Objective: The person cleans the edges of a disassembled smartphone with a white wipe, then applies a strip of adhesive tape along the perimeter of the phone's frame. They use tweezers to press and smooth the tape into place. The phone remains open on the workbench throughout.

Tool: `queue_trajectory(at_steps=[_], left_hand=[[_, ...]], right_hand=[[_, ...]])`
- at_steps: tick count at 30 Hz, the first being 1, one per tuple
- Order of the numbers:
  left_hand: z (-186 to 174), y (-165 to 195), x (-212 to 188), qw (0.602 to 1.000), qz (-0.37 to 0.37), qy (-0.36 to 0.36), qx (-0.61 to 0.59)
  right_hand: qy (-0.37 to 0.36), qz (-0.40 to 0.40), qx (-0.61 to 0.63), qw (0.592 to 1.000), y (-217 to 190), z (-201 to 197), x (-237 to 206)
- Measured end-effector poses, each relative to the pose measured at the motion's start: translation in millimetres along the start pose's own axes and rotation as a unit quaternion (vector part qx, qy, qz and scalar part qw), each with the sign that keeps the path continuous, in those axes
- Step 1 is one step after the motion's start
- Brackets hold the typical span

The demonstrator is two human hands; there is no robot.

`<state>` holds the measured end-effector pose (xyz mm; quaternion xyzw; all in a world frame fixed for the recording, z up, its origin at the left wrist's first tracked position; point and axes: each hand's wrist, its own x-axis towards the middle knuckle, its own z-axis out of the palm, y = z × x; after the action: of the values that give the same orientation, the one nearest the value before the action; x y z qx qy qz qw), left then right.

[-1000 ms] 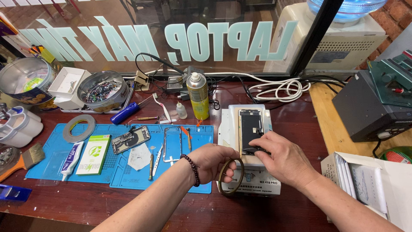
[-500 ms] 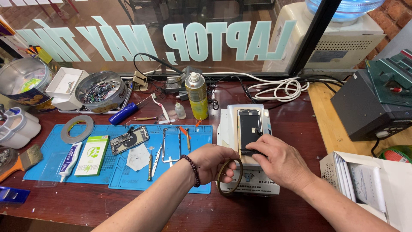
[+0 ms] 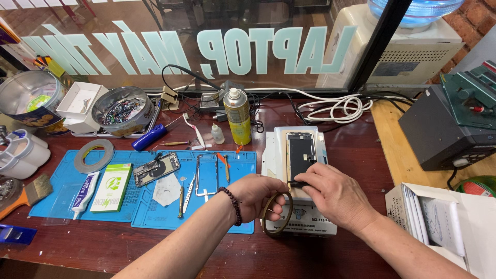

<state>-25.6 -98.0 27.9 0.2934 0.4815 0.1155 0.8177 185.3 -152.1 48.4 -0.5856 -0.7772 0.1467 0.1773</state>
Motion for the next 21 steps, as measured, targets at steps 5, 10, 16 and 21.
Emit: queue_trajectory(at_steps=[5, 10, 16, 21], left_hand=[[0.7, 0.0, 1.6, 1.0, -0.002, 0.0, -0.002], [0.1, 0.2, 1.0, 1.0, -0.003, 0.005, -0.001], [0.1, 0.4, 0.6, 1.0, -0.005, 0.003, 0.005], [0.7, 0.6, -0.1, 1.0, -0.004, 0.002, 0.007]], right_hand=[[0.003, -0.002, -0.003, 1.0, 0.0, 1.5, 0.1], [-0.005, 0.01, 0.001, 1.0, 0.0, 2.4, 0.2], [-0.003, 0.012, 0.015, 1.0, 0.1, 3.4, -0.1], [0.0, 0.014, 0.024, 1.0, 0.5, 4.3, 0.4]])
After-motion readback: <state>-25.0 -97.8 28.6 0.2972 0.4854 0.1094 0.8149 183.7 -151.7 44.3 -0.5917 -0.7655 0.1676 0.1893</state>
